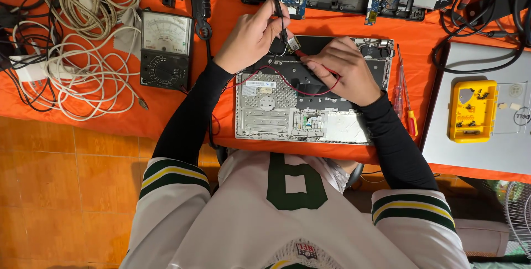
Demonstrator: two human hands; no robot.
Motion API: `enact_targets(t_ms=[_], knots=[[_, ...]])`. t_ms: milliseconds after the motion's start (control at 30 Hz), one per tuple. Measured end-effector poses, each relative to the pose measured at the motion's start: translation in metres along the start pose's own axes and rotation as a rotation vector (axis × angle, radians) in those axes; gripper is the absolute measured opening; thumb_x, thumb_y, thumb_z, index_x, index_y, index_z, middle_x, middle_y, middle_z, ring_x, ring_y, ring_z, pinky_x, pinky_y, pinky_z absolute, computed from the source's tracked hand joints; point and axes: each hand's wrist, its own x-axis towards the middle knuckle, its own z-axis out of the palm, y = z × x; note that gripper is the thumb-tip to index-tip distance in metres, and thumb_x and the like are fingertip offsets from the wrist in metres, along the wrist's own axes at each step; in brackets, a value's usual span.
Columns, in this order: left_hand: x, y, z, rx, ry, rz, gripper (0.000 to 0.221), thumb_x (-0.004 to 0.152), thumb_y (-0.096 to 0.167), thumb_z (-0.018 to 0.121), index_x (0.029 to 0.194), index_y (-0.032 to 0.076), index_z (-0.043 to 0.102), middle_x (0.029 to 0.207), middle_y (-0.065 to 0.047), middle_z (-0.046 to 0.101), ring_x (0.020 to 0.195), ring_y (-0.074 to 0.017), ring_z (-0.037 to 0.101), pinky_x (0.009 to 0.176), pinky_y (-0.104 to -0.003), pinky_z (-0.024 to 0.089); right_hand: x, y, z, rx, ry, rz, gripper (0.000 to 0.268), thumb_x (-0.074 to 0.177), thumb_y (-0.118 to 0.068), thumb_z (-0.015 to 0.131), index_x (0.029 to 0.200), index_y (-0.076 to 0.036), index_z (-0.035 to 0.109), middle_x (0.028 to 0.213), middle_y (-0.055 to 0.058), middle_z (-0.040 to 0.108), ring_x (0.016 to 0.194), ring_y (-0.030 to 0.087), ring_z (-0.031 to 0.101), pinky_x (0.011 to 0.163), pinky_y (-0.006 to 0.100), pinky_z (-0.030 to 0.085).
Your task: Inspecting and repairing internal components of a laptop using tools.
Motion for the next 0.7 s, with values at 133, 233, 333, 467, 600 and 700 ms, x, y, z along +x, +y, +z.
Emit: enact_targets(t_ms=[133,233,333,467,600,700], knots=[[-0.0012,-0.0037,0.0005,-0.102,-0.026,-0.055,0.009,0.115,0.010,0.055,0.118,0.003,0.050,0.092,-0.012,0.074,0.091,-0.0223,0.081,0.071,-0.032,0.060,0.0003,-0.0012,-0.0004,-0.018,-0.007,0.000,0.017,0.105,-0.021,0.072,0.110,-0.006,0.079,0.090,0.005,0.071,0.087,0.021,0.061,0.091,0.035,0.046],[-0.0012,-0.0048,0.0007,-0.124,-0.030,-0.026,0.010,0.116,0.011,0.053,0.118,0.002,0.049,0.093,-0.013,0.074,0.097,-0.0227,0.082,0.074,-0.031,0.062,0.0016,-0.0031,-0.0021,-0.017,-0.008,-0.003,0.017,0.104,-0.020,0.072,0.110,-0.006,0.079,0.090,0.006,0.071,0.087,0.022,0.061,0.091,0.035,0.046],[-0.0003,-0.0033,0.0007,-0.109,-0.025,-0.016,0.010,0.116,0.011,0.053,0.118,0.002,0.049,0.093,-0.013,0.074,0.097,-0.0233,0.082,0.074,-0.032,0.062,0.0028,-0.0044,-0.0032,-0.004,-0.006,-0.012,0.017,0.105,-0.019,0.072,0.111,-0.005,0.079,0.092,0.005,0.072,0.087,0.022,0.061,0.091,0.035,0.046],[-0.0010,-0.0041,0.0013,-0.099,-0.017,-0.013,0.010,0.116,0.011,0.053,0.118,0.002,0.049,0.092,-0.013,0.074,0.096,-0.0237,0.082,0.073,-0.032,0.061,0.0017,-0.0034,-0.0028,-0.008,-0.012,-0.018,0.016,0.104,-0.019,0.072,0.111,-0.006,0.079,0.093,0.005,0.072,0.088,0.021,0.061,0.090,0.035,0.045],[-0.0020,-0.0020,0.0017,-0.115,-0.020,-0.029,0.010,0.116,0.011,0.053,0.119,0.002,0.049,0.092,-0.012,0.074,0.096,-0.0227,0.082,0.072,-0.031,0.061,0.0008,-0.0032,-0.0009,-0.009,-0.011,-0.013,0.017,0.104,-0.019,0.072,0.111,-0.005,0.079,0.092,0.005,0.072,0.087,0.021,0.062,0.090,0.035,0.046],[0.0010,0.0031,0.0002,-0.075,-0.018,-0.060,0.011,0.113,0.010,0.055,0.119,0.002,0.051,0.090,-0.012,0.074,0.088,-0.0215,0.081,0.068,-0.032,0.058,0.0021,-0.0033,-0.0020,-0.027,0.003,-0.025,0.016,0.104,-0.019,0.072,0.110,-0.005,0.078,0.092,0.006,0.072,0.086,0.021,0.061,0.089,0.035,0.046]])
